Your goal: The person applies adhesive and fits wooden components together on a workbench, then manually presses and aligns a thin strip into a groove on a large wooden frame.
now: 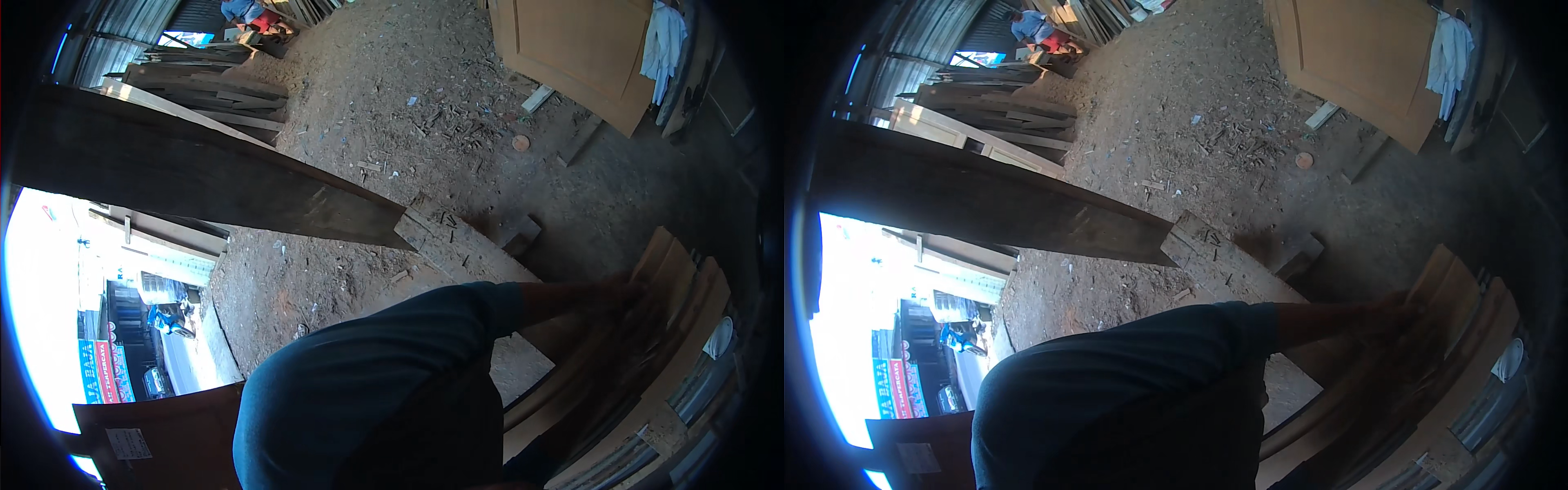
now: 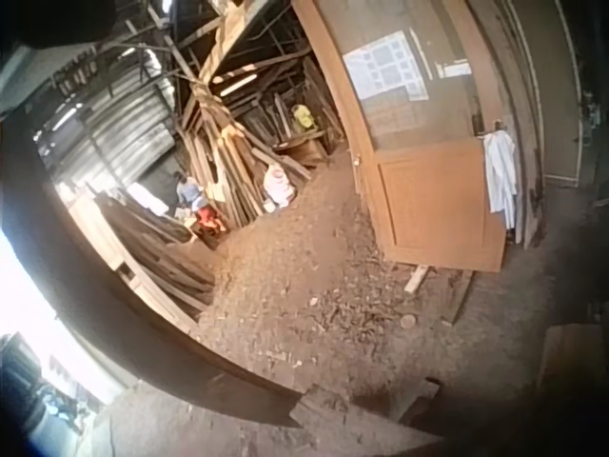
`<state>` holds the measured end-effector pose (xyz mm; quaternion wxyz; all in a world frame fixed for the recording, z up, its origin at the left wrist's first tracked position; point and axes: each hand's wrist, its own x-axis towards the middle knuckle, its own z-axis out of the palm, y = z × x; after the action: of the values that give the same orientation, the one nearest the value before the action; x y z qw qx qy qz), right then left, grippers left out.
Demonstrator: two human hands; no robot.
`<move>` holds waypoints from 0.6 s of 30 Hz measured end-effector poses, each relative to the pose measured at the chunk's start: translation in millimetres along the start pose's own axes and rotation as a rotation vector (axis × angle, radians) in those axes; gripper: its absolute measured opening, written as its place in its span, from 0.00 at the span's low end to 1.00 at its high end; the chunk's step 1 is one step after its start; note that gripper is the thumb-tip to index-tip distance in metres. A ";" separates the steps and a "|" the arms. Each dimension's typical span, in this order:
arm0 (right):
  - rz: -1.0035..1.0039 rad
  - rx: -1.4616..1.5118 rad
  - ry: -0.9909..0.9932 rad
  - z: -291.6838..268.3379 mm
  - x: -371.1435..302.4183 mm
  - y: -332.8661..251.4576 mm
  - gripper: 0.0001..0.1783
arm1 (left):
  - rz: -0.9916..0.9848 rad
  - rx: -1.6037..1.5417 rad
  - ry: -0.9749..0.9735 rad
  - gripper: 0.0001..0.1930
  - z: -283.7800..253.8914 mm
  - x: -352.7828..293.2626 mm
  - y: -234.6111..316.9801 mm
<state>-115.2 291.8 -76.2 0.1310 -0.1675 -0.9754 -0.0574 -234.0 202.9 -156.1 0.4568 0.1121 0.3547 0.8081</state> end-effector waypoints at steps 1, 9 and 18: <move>0.003 0.004 -0.001 1.1 0.4 0.5 0.32 | -0.008 -0.024 0.002 0.26 3.9 0.2 2.8; -0.008 0.078 -0.028 0.5 -0.3 -1.6 0.34 | 0.043 0.006 0.012 0.26 -2.7 -1.7 -6.2; 0.055 0.199 -0.064 -2.5 -4.1 3.9 0.37 | -0.020 0.022 0.042 0.22 3.4 -2.9 10.8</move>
<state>-109.6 293.8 -74.7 0.1175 -0.1822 -0.9750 0.0486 -237.8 198.5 -145.9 0.4561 0.0967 0.3740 0.8017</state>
